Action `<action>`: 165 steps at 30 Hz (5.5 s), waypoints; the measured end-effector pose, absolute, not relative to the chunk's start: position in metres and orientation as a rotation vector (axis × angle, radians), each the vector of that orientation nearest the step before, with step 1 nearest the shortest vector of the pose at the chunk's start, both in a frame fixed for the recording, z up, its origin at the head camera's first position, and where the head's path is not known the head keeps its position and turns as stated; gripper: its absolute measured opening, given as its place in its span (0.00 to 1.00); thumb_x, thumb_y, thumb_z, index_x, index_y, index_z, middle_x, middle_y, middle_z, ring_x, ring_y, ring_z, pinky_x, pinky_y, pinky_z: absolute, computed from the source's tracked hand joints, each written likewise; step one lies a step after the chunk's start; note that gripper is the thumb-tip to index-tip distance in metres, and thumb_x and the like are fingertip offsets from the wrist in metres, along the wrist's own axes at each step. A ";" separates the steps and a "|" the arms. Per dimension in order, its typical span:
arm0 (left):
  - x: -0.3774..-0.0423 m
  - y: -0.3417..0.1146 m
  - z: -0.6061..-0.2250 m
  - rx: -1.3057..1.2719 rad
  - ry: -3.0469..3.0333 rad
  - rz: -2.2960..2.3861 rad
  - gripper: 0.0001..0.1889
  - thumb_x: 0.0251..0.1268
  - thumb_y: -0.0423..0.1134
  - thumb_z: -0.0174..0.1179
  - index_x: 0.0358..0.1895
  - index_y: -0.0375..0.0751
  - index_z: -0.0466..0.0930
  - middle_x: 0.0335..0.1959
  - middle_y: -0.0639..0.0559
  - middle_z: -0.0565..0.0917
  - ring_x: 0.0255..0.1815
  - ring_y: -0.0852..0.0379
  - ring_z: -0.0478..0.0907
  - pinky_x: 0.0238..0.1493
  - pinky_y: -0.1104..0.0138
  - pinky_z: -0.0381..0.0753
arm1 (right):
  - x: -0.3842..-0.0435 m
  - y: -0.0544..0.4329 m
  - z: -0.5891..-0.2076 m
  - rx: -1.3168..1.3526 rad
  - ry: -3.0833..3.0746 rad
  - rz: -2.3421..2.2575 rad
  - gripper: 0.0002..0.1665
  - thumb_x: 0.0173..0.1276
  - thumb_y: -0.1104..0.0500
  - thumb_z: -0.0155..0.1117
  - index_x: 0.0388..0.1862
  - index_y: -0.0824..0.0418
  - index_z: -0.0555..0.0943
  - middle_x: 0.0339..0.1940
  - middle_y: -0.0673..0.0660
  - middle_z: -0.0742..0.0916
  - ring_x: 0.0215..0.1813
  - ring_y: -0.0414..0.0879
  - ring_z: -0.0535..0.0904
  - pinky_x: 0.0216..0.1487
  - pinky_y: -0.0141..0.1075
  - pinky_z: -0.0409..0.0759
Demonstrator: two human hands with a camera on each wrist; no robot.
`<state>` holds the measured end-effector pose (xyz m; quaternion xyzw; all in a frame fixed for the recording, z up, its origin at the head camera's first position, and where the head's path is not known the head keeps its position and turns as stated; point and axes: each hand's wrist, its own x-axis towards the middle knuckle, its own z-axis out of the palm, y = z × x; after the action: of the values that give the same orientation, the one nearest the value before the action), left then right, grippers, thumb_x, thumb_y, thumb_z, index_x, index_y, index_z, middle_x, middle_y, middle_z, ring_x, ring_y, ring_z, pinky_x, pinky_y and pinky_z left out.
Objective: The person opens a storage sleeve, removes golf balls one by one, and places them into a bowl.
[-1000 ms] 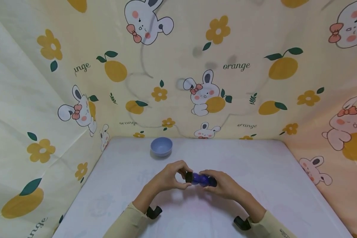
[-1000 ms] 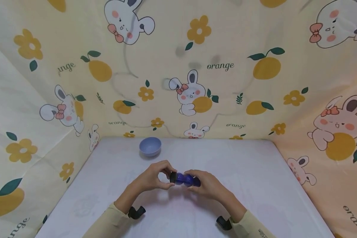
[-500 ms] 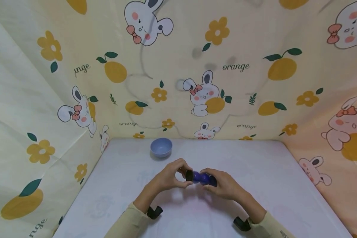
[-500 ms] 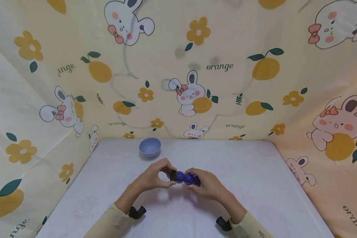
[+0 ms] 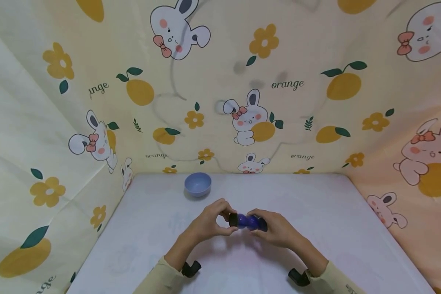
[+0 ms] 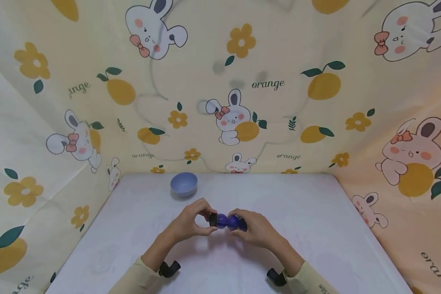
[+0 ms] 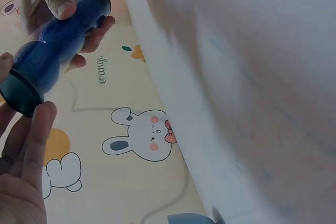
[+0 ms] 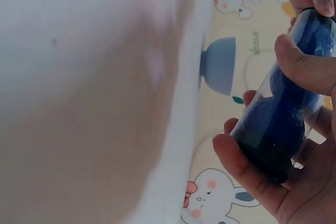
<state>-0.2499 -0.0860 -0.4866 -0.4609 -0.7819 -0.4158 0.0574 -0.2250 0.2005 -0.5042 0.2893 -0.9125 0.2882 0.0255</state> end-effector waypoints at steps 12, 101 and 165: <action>-0.257 -0.090 -0.482 -1.463 -2.376 -1.339 0.23 0.61 0.33 0.80 0.56 0.41 0.80 0.50 0.50 0.84 0.46 0.58 0.86 0.53 0.66 0.88 | -0.230 0.207 -0.503 0.973 -2.833 0.911 0.31 0.70 0.52 0.79 0.70 0.54 0.81 0.62 0.58 0.89 0.58 0.55 0.87 0.58 0.54 0.86; -0.275 -0.137 -0.530 -0.825 -2.989 -1.362 0.21 0.67 0.33 0.75 0.60 0.41 0.81 0.58 0.47 0.87 0.65 0.42 0.81 0.71 0.46 0.76 | -0.231 0.232 -0.503 0.617 -2.845 1.078 0.35 0.66 0.45 0.82 0.69 0.54 0.81 0.61 0.65 0.88 0.57 0.60 0.86 0.54 0.58 0.87; -0.254 -0.083 -0.501 -0.934 -2.703 -1.535 0.25 0.78 0.48 0.67 0.73 0.48 0.77 0.60 0.45 0.87 0.52 0.58 0.87 0.55 0.65 0.86 | -0.239 0.212 -0.482 0.817 -2.839 0.695 0.30 0.64 0.48 0.84 0.63 0.49 0.85 0.56 0.50 0.90 0.49 0.44 0.86 0.47 0.45 0.86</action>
<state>-0.2539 -0.0826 -0.5009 -0.2874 -0.8316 -0.4723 -0.0522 -0.2392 0.2119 -0.4815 0.2689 -0.9341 0.2286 0.0531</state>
